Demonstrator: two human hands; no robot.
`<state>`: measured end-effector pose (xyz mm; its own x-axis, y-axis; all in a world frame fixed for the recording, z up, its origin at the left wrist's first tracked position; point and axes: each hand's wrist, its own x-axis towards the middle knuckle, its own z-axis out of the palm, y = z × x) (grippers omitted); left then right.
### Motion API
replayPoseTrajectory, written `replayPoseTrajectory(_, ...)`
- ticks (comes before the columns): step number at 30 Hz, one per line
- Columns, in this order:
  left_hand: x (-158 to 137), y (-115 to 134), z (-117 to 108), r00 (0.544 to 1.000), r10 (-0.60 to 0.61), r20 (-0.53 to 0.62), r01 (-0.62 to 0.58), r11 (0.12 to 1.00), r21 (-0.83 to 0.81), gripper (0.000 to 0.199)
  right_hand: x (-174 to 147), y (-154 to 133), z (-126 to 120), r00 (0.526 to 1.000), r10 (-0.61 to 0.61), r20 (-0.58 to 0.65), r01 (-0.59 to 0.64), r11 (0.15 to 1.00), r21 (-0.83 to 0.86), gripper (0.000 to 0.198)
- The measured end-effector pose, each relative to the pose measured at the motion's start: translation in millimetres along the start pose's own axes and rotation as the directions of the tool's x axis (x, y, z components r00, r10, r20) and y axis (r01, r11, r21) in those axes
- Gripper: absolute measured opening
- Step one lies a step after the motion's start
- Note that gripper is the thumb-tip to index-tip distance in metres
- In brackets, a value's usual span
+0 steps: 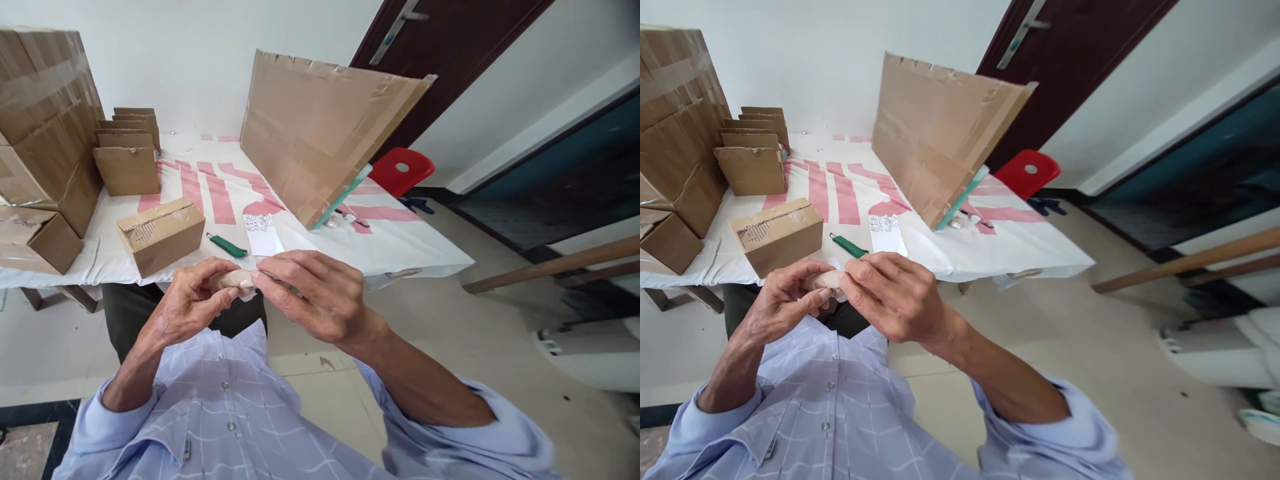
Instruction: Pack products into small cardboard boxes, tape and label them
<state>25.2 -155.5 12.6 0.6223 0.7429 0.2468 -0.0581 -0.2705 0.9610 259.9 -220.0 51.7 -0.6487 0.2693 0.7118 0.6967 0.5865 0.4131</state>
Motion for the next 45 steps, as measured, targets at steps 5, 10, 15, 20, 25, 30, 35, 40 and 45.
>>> replayPoseTrajectory(5,0,0,4,0.997,-0.07,0.013,0.071,0.98,-0.183,0.037,1,4,3,0.999,-0.005,0.049,0.003,0.999,0.041,0.022)
replayPoseTrajectory(10,2,6,3,0.994,-0.108,0.028,0.112,0.961,-0.253,0.041,2,2,11,0.994,0.098,0.046,-0.104,0.981,0.161,0.02)
replayPoseTrajectory(15,4,0,0,0.993,-0.121,0.001,0.118,0.964,-0.24,0.051,5,5,13,0.979,0.155,0.129,-0.188,0.933,0.308,0.018)
replayPoseTrajectory(20,5,-1,-1,0.992,-0.126,-0.01,0.12,0.964,-0.237,0.054,6,9,15,0.985,0.1,0.139,-0.139,0.943,0.301,0.02)
replayPoseTrajectory(25,6,3,-1,0.99,-0.138,-0.02,0.129,0.961,-0.243,0.054,7,11,18,0.983,0.091,0.158,-0.137,0.941,0.308,0.018)
replayPoseTrajectory(30,6,3,-2,0.989,-0.146,-0.028,0.134,0.958,-0.254,0.053,10,11,19,0.987,0.051,0.151,-0.095,0.948,0.302,0.019)
replayPoseTrajectory(35,6,-2,-1,0.993,-0.111,-0.044,0.097,0.964,-0.248,0.05,9,16,19,0.979,0.082,0.188,-0.14,0.935,0.326,0.017)
replayPoseTrajectory(40,3,-4,2,0.995,-0.054,-0.079,0.031,0.963,-0.268,0.047,2,28,13,0.96,0.251,0.127,-0.28,0.885,0.372,0.015)
replayPoseTrajectory(45,-1,1,0,0.991,0.01,-0.136,-0.045,0.966,-0.255,0.038,-2,30,7,0.804,0.516,0.296,-0.567,0.517,0.641,0.051)
